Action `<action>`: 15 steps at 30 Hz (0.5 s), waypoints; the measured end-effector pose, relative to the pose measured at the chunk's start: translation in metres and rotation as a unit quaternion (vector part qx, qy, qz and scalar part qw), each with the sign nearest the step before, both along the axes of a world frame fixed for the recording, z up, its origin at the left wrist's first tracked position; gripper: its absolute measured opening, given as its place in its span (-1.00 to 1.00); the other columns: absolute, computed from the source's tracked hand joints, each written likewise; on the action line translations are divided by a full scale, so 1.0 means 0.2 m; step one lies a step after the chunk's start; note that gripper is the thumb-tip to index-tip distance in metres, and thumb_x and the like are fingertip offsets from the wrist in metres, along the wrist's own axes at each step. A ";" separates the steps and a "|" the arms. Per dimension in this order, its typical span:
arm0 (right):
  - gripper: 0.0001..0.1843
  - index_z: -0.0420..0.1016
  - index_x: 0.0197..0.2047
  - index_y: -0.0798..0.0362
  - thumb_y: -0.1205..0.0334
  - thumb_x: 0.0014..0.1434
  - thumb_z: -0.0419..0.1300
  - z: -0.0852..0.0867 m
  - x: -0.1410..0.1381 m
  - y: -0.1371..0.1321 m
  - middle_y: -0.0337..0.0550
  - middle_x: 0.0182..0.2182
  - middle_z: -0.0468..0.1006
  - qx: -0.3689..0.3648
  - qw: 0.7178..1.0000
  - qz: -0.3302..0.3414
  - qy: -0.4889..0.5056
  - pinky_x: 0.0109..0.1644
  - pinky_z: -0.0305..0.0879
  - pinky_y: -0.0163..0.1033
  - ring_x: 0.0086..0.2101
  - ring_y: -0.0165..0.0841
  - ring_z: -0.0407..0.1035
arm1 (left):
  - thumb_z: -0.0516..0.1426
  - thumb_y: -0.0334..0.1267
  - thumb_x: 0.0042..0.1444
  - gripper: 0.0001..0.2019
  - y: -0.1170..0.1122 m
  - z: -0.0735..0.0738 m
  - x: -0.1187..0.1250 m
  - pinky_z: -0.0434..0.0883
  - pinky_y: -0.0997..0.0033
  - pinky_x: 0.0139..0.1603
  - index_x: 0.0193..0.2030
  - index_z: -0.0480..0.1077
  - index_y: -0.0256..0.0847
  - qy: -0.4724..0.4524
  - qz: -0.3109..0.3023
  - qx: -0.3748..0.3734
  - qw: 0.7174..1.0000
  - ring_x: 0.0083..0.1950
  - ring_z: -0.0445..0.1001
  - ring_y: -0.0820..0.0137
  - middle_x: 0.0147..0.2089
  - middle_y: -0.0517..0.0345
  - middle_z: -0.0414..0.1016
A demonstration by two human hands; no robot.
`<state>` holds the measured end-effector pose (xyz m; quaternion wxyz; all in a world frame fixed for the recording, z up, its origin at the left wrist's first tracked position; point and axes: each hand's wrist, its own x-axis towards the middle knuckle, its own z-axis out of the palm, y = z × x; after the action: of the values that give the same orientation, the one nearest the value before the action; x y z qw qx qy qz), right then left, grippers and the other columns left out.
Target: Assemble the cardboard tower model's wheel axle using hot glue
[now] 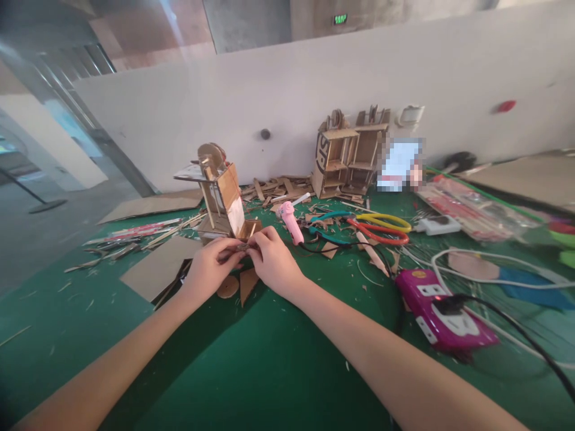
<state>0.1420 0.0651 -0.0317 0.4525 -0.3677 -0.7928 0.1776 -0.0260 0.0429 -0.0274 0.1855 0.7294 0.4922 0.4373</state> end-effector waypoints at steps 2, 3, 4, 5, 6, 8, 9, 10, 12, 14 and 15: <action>-0.92 0.38 -0.24 0.07 0.41 0.20 0.11 -0.01 0.00 0.01 -0.14 -0.23 0.32 0.007 1.000 0.000 0.004 -0.11 0.34 -0.24 -0.28 -0.39 0.33 | 0.09 -0.25 0.18 -0.82 -0.02 0.03 0.00 0.54 0.30 -0.15 -0.12 0.48 -0.17 0.057 0.014 0.039 0.998 -0.21 0.54 0.33 -0.16 0.07 0.51; -0.92 0.38 -0.24 0.07 0.40 0.20 0.10 -0.02 0.01 0.01 -0.13 -0.22 0.32 0.008 1.000 -0.003 0.003 -0.12 0.34 -0.23 -0.28 -0.39 0.33 | 0.08 -0.25 0.20 -0.81 -0.04 0.05 -0.01 0.53 0.31 -0.14 -0.11 0.48 -0.16 0.083 0.024 0.061 0.994 -0.20 0.54 0.34 -0.15 0.08 0.53; -0.92 0.38 -0.23 0.07 0.40 0.20 0.10 -0.02 0.01 0.01 -0.13 -0.21 0.32 0.006 1.000 -0.007 0.001 -0.12 0.34 -0.22 -0.29 -0.39 0.33 | 0.08 -0.25 0.20 -0.80 -0.06 0.08 -0.02 0.51 0.33 -0.13 -0.10 0.47 -0.15 0.103 0.036 0.082 0.991 -0.21 0.54 0.35 -0.14 0.09 0.55; -0.92 0.37 -0.22 0.06 0.39 0.21 0.10 -0.03 0.01 0.02 -0.13 -0.20 0.32 0.002 1.000 -0.012 -0.002 -0.12 0.34 -0.21 -0.30 -0.39 0.34 | 0.08 -0.23 0.20 -0.80 -0.07 0.12 -0.04 0.51 0.36 -0.17 -0.09 0.47 -0.15 0.114 0.053 0.105 0.987 -0.25 0.54 0.38 -0.16 0.11 0.56; -0.91 0.37 -0.21 0.06 0.38 0.21 0.09 -0.03 0.01 0.02 -0.12 -0.19 0.32 -0.004 1.000 -0.016 -0.005 -0.13 0.35 -0.20 -0.31 -0.39 0.34 | 0.09 -0.20 0.20 -0.82 -0.09 0.16 -0.06 0.49 0.41 -0.28 -0.14 0.47 -0.16 0.104 0.098 0.146 0.979 -0.35 0.52 0.41 -0.25 0.14 0.56; -0.91 0.37 -0.20 0.05 0.37 0.22 0.08 -0.03 0.02 0.03 -0.11 -0.17 0.32 -0.014 1.000 -0.022 -0.010 -0.15 0.35 -0.20 -0.31 -0.39 0.34 | 0.08 -0.19 0.20 -0.82 -0.08 0.23 -0.14 0.43 0.47 -0.40 -0.18 0.46 -0.18 0.060 0.200 0.207 0.956 -0.45 0.48 0.46 -0.38 0.18 0.50; -0.90 0.37 -0.19 0.05 0.37 0.22 0.08 -0.03 0.02 0.03 -0.11 -0.17 0.32 -0.015 1.000 -0.025 -0.011 -0.15 0.36 -0.21 -0.30 -0.39 0.34 | 0.04 -0.19 0.22 -0.80 -0.05 0.27 -0.20 0.39 0.49 -0.44 -0.17 0.44 -0.20 0.025 0.244 0.217 0.945 -0.48 0.46 0.47 -0.44 0.21 0.45; -0.90 0.37 -0.19 0.05 0.37 0.22 0.07 -0.02 0.02 0.03 -0.10 -0.16 0.32 -0.013 0.999 -0.027 -0.012 -0.15 0.36 -0.21 -0.30 -0.38 0.34 | 0.01 -0.18 0.24 -0.78 -0.01 0.29 -0.25 0.36 0.50 -0.49 -0.15 0.42 -0.22 -0.009 0.275 0.207 0.939 -0.48 0.46 0.46 -0.47 0.22 0.41; -0.89 0.36 -0.18 0.06 0.36 0.22 0.05 -0.02 0.03 0.04 -0.09 -0.16 0.32 -0.006 0.999 -0.035 -0.017 -0.15 0.36 -0.20 -0.29 -0.37 0.34 | -0.04 -0.21 0.23 -0.74 0.12 0.31 -0.36 0.36 0.49 -0.50 -0.05 0.36 -0.25 -0.030 0.276 0.119 0.953 -0.43 0.47 0.42 -0.38 0.16 0.44; -0.88 0.35 -0.18 0.07 0.35 0.20 0.05 -0.02 0.04 0.04 -0.08 -0.16 0.32 0.000 0.999 -0.046 -0.026 -0.15 0.36 -0.19 -0.29 -0.37 0.33 | 0.00 -0.28 0.15 -0.73 0.26 0.29 -0.42 0.38 0.46 -0.49 -0.04 0.35 -0.28 0.006 0.247 0.036 0.968 -0.39 0.48 0.38 -0.28 0.07 0.48; -0.87 0.35 -0.18 0.07 0.35 0.19 0.05 -0.02 0.05 0.03 -0.07 -0.16 0.32 0.002 0.998 -0.050 -0.030 -0.15 0.37 -0.19 -0.28 -0.36 0.33 | 0.05 -0.30 0.09 -0.76 0.33 0.28 -0.43 0.40 0.43 -0.44 -0.10 0.39 -0.28 0.024 0.225 0.020 0.974 -0.39 0.48 0.37 -0.29 0.07 0.50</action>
<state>0.1511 0.0720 -0.0350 0.4370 -0.4116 -0.7870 0.1420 -0.1123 0.1082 0.0295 0.0558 0.6138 0.6393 0.4598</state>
